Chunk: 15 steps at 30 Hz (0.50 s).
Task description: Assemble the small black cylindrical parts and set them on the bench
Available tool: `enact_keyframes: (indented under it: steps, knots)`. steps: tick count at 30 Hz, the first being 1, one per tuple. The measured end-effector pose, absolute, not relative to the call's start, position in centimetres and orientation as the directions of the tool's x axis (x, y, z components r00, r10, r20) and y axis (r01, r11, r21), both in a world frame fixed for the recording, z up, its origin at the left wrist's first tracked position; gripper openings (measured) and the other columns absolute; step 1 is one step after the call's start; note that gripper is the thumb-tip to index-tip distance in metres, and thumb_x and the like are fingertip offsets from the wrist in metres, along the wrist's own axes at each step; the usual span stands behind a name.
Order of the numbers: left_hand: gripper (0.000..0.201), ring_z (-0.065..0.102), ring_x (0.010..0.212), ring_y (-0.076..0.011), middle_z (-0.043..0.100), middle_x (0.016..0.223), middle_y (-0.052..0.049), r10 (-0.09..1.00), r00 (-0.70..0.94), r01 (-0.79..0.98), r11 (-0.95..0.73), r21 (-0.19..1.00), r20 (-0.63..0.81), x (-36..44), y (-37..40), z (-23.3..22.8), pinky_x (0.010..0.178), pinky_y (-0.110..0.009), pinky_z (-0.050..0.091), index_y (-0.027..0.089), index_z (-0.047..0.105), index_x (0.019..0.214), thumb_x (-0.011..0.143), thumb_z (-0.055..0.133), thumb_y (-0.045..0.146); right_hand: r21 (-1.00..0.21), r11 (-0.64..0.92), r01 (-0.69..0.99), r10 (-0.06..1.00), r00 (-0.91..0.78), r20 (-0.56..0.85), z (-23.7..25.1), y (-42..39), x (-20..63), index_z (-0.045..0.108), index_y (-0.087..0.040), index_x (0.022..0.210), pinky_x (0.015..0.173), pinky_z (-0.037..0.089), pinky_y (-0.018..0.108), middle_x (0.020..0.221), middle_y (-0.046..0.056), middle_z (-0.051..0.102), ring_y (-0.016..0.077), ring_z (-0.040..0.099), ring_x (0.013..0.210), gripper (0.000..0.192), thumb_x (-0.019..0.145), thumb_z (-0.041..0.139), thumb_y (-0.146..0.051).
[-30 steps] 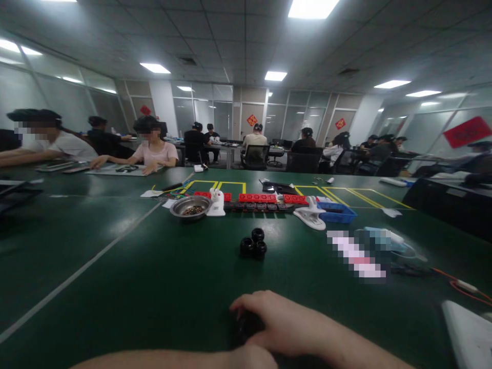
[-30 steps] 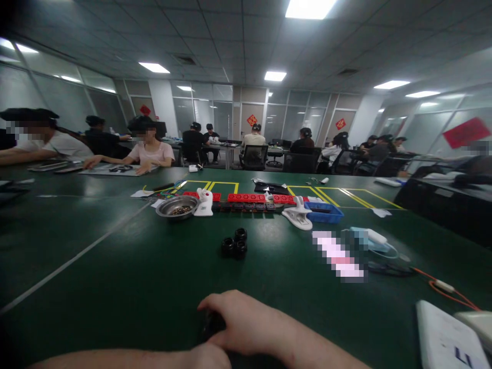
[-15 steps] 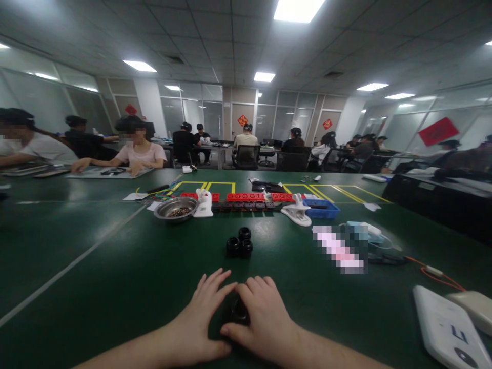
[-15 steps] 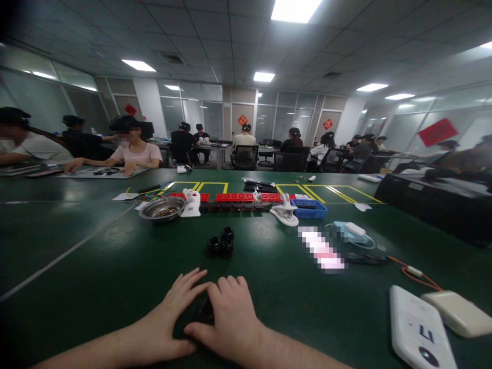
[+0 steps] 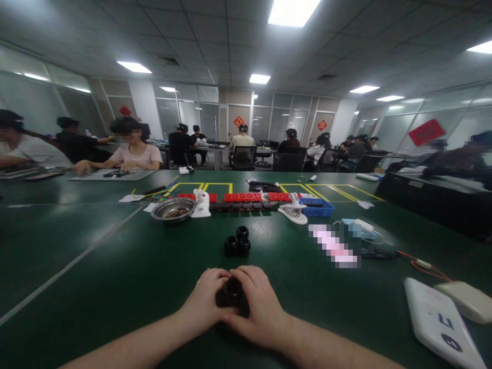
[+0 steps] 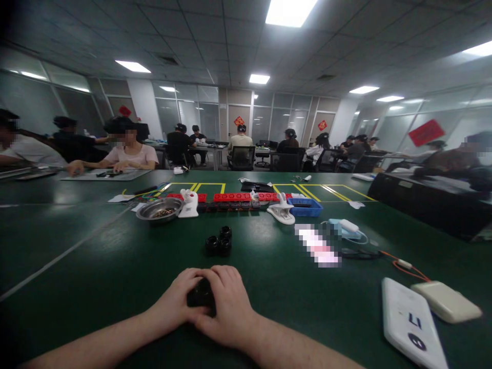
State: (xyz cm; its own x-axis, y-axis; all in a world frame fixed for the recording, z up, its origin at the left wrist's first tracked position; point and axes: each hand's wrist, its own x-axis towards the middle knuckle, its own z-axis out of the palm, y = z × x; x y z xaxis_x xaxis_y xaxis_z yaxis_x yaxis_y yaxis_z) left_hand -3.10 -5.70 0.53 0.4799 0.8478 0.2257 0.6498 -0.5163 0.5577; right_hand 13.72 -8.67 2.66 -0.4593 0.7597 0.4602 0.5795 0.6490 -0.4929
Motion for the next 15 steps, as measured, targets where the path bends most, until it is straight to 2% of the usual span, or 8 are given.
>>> enact_keyframes:
  steps: [2, 5, 7, 11, 15]
  knots:
    - [0.041, 0.048, 0.095, -0.0258, 0.056, 0.100, -0.005, 0.838, 0.500, 0.652, -0.530, 0.543, 0.218, -3.1, -5.5, 0.5, 0.085, -0.041, 0.039, 0.021, 0.060, 0.095, 0.057, 0.072, 0.033, -0.511, 0.610, 0.606, 0.789, -0.404, 0.463, 2.3, -8.4, 13.6, 0.047, -0.019, 0.107, 0.084, 0.035, 0.041, 0.102, 0.009, 0.052, 0.0257, 0.047, 0.094, 0.055, 0.062, 0.065, -0.044]
    - [0.039, 0.048, 0.095, -0.0257, 0.054, 0.100, -0.005, 0.813, 0.547, 0.638, -0.558, 0.530, 0.198, -3.0, -5.2, 0.7, 0.086, -0.040, 0.038, 0.020, 0.061, 0.091, 0.054, 0.073, 0.030, -0.570, 0.543, 0.617, 0.837, -0.345, 0.424, 1.8, -7.8, 13.9, 0.048, -0.020, 0.104, 0.080, 0.038, 0.040, 0.094, 0.007, 0.055, 0.0244, 0.050, 0.089, 0.053, 0.059, 0.069, -0.037]
    - [0.035, 0.047, 0.096, -0.0254, 0.053, 0.101, -0.005, 0.802, 0.567, 0.619, -0.566, 0.545, 0.188, -3.1, -5.0, 0.9, 0.086, -0.039, 0.039, 0.021, 0.062, 0.088, 0.055, 0.071, 0.029, -0.635, 0.525, 0.567, 0.851, -0.340, 0.400, 1.5, -7.5, 14.3, 0.042, -0.021, 0.111, 0.084, 0.037, 0.040, 0.097, 0.006, 0.054, 0.0233, 0.049, 0.092, 0.055, 0.062, 0.066, -0.027]
    - [0.034, 0.047, 0.097, -0.0255, 0.053, 0.102, -0.005, 0.800, 0.570, 0.597, -0.560, 0.575, 0.187, -3.2, -5.1, 1.4, 0.085, -0.039, 0.039, 0.022, 0.061, 0.092, 0.060, 0.068, 0.032, -0.709, 0.568, 0.418, 0.810, -0.438, 0.391, 1.2, -7.4, 14.7, 0.030, -0.021, 0.122, 0.093, 0.033, 0.038, 0.114, 0.007, 0.048, 0.0210, 0.044, 0.107, 0.063, 0.065, 0.055, -0.012]
    - [0.033, 0.048, 0.096, -0.0253, 0.054, 0.102, -0.005, 0.798, 0.577, 0.601, -0.560, 0.571, 0.176, -3.3, -5.2, 1.5, 0.085, -0.039, 0.040, 0.021, 0.061, 0.091, 0.060, 0.068, 0.033, -0.709, 0.527, 0.469, 0.847, -0.364, 0.388, 1.2, -7.4, 14.0, 0.035, -0.019, 0.119, 0.091, 0.035, 0.039, 0.114, 0.010, 0.046, 0.0241, 0.044, 0.105, 0.068, 0.060, 0.067, -0.026]
